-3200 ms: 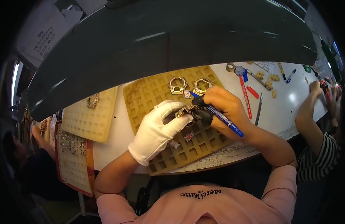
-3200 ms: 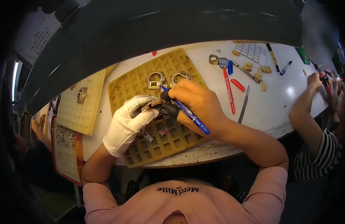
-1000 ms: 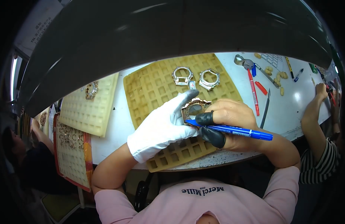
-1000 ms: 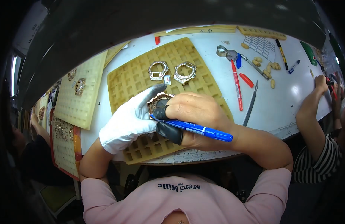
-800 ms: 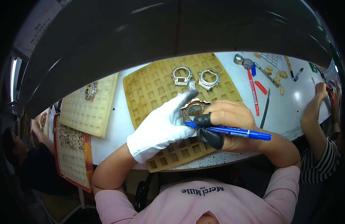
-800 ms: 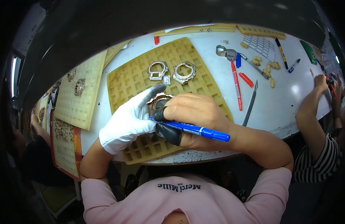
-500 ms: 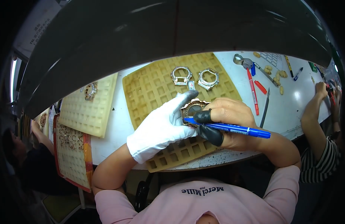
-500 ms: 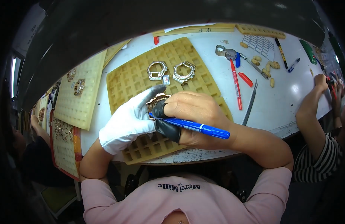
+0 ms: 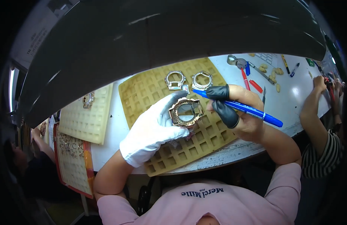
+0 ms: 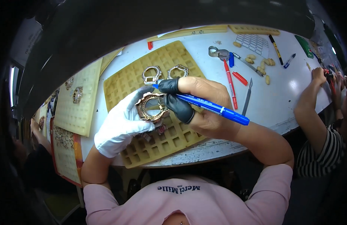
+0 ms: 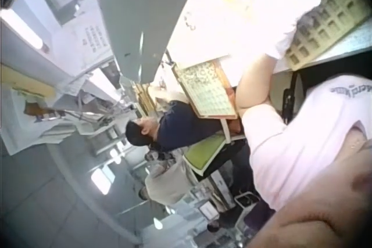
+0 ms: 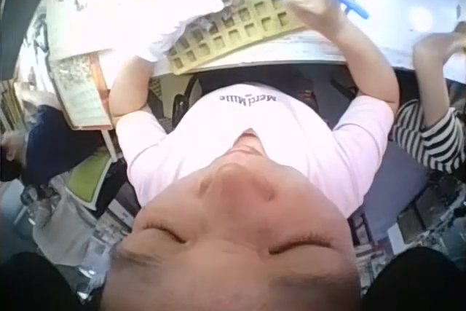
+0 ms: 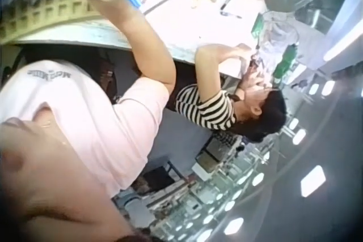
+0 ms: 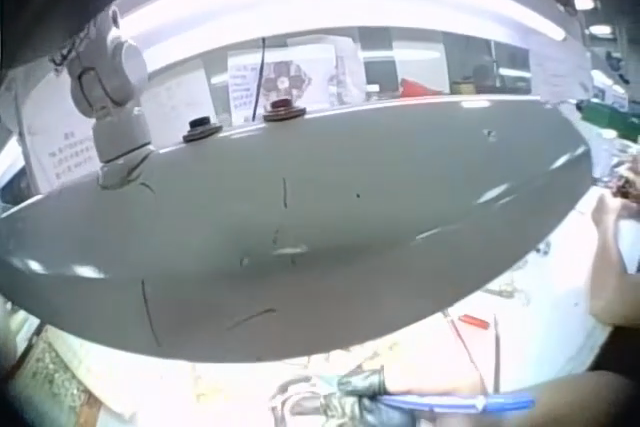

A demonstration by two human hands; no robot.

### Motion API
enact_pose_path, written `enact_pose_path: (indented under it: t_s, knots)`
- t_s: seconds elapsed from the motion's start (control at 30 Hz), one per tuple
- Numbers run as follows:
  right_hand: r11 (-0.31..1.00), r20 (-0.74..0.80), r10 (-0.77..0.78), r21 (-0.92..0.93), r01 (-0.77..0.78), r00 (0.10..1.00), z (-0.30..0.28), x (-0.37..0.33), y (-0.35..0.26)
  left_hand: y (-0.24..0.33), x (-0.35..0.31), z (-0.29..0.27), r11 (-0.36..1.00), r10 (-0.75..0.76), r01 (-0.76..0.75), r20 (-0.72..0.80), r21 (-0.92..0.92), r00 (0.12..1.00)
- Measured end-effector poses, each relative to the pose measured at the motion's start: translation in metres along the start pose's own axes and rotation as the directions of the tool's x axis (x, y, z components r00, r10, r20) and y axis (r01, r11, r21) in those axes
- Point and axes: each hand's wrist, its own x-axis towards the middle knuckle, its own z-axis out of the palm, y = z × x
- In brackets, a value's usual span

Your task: Assembling and marking watch frames at a jewelry workshop workbench.

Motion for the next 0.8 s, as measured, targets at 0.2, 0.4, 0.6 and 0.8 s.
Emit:
enact_pose_path:
  t_s: [0.2, 0.4, 0.6, 0.8]
  knots:
    - [0.958, -0.068, 0.286, -0.011, -0.287, 0.956, -0.003, -0.001, 0.002, 0.003, -0.001, 0.002, 0.990, 0.025, -0.032, -0.058, -0.134, 0.998]
    - [0.951, -0.081, 0.290, -0.084, -0.296, 0.954, 0.001, 0.000, 0.004, 0.007, -0.001, 0.004, 0.999, -0.016, 0.013, -0.096, -0.031, 0.995]
    - [0.942, -0.078, 0.304, -0.126, -0.312, 0.949, 0.001, -0.001, 0.007, 0.005, -0.002, 0.000, 0.998, -0.006, 0.002, -0.054, -0.064, 0.998]
    - [0.977, -0.077, 0.182, -0.100, -0.190, 0.980, -0.003, 0.000, 0.008, 0.001, -0.002, -0.002, 0.997, 0.030, -0.029, 0.023, -0.065, 0.999]
